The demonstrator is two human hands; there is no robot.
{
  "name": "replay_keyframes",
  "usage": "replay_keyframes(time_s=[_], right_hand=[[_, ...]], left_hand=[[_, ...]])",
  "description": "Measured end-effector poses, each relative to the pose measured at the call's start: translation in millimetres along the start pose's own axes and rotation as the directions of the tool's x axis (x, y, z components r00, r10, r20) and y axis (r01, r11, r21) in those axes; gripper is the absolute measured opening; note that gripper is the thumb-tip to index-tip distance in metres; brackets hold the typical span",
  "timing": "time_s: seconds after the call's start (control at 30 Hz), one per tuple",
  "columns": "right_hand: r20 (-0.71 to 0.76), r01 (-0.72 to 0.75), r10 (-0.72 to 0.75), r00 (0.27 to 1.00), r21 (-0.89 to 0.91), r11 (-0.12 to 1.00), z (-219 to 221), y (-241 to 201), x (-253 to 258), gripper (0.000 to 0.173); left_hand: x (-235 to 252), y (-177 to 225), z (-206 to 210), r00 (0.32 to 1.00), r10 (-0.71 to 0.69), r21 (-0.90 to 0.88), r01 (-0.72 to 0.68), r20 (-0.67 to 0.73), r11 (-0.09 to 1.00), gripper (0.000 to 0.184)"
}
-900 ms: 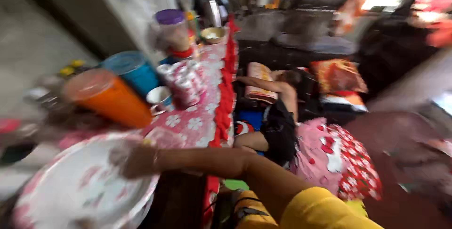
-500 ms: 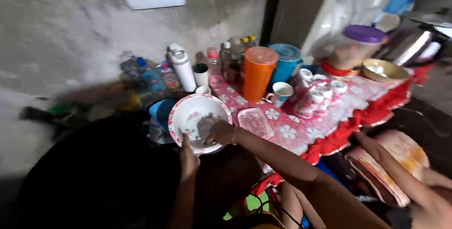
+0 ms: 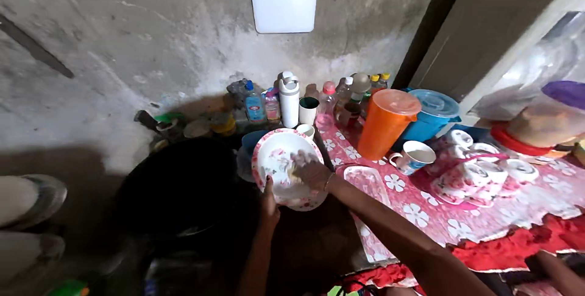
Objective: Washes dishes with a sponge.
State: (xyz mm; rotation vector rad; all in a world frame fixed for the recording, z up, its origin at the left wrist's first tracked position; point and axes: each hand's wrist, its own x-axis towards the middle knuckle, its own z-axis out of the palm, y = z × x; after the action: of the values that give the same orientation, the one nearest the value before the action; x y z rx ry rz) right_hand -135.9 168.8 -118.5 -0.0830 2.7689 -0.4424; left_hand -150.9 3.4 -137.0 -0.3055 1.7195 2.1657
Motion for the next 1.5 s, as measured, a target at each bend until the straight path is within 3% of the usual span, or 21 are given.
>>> replay_keyframes(time_s=[0.07, 0.13, 0.23, 0.27, 0.37, 0.43, 0.53, 0.6, 0.67, 0.73, 0.8, 0.87, 0.93, 1.03, 1.17, 1.27, 1.37, 1.4, 1.5], right_hand=[[-0.084, -0.045, 0.049, 0.995, 0.043, 0.998, -2, -3, 23, 0.060], [-0.100, 0.021, 0.002, 0.995, 0.224, 0.974, -6, -23, 27, 0.059], [0.038, 0.143, -0.190, 0.981, 0.523, 0.840, -9, -48, 6, 0.057], [0.094, 0.167, -0.242, 0.966, 0.487, 0.857, -13, -47, -1, 0.063], [0.169, 0.220, -0.231, 0.958, 0.083, 0.972, -19, -41, -19, 0.074], [0.056, 0.212, -0.212, 0.976, 0.008, 0.977, -22, -40, -28, 0.066], [-0.297, 0.236, -0.154, 0.942, 0.262, 0.936, -37, -33, -40, 0.043], [-0.482, 0.257, 0.051, 0.875, 0.551, 0.794, -42, -23, -39, 0.036], [-0.459, 0.236, 0.318, 0.830, 0.805, 0.545, -46, -12, -39, 0.025], [-0.382, 0.259, 0.486, 0.786, 0.917, 0.304, -42, 4, -31, 0.028], [-0.345, 0.274, 0.574, 0.742, 0.939, 0.209, -28, 22, -17, 0.034], [-0.322, 0.199, 0.650, 0.688, 0.945, 0.257, -11, 32, -2, 0.037], [-0.300, 0.028, 0.702, 0.646, 0.928, 0.370, 9, 41, 9, 0.040], [-0.322, -0.135, 0.657, 0.681, 0.827, 0.545, 24, 49, 12, 0.048], [-0.501, 0.004, 0.561, 0.659, 0.748, 0.664, -8, 26, -9, 0.045], [-0.681, 0.166, 0.252, 0.687, 0.485, 0.859, -27, -8, -30, 0.037], [-0.757, 0.296, -0.106, 0.645, 0.120, 0.948, -20, -40, -26, 0.030], [-0.753, 0.290, -0.134, 0.645, 0.079, 0.954, -21, -42, -22, 0.032], [-0.675, 0.205, 0.018, 0.737, 0.250, 0.946, -47, -19, -8, 0.044]], left_hand=[[-3, 1, 7, 1.000, -0.022, 0.009, 0.022, 0.020, 1.000, 0.051], [-3, 1, 14, 0.997, -0.053, 0.029, 0.051, 0.050, 0.998, 0.049], [4, 5, 5, 0.998, -0.026, 0.063, 0.022, 0.055, 0.998, 0.050], [7, 11, 1, 0.999, 0.001, 0.073, -0.004, 0.037, 0.997, 0.052], [15, 24, -8, 0.998, 0.040, 0.078, -0.043, 0.041, 0.996, 0.052], [20, 29, -6, 0.998, 0.001, 0.080, -0.006, 0.067, 0.997, 0.055], [31, 33, 3, 0.986, 0.005, 0.076, -0.018, 0.168, 0.997, 0.066], [42, 28, 7, 0.987, 0.036, 0.044, -0.043, 0.157, 0.998, 0.062], [48, 25, 5, 0.987, 0.064, 0.004, -0.065, 0.147, 0.998, 0.061], [55, 19, -1, 0.979, 0.083, -0.043, -0.077, 0.185, 0.996, 0.060], [59, 13, -12, 0.976, 0.030, -0.086, -0.011, 0.217, 0.996, 0.053], [55, 12, -21, 0.971, 0.003, -0.169, 0.038, 0.237, 0.985, 0.044], [41, 15, -25, 0.974, 0.017, -0.234, 0.038, 0.226, 0.971, 0.040], [18, 26, -21, 0.985, 0.061, -0.201, -0.027, 0.162, 0.979, 0.034], [1, 27, -13, 0.952, 0.169, -0.157, -0.132, 0.254, 0.979, 0.036], [-1, 27, 0, 0.937, 0.167, -0.082, -0.149, 0.307, 0.985, 0.046], [-2, 24, 19, 0.880, 0.308, 0.011, -0.334, 0.361, 0.943, 0.037], [-3, 23, 21, 0.851, 0.362, 0.035, -0.405, 0.380, 0.914, 0.033], [-8, 28, 15, 0.785, 0.379, 0.080, -0.474, 0.491, 0.877, 0.039]])
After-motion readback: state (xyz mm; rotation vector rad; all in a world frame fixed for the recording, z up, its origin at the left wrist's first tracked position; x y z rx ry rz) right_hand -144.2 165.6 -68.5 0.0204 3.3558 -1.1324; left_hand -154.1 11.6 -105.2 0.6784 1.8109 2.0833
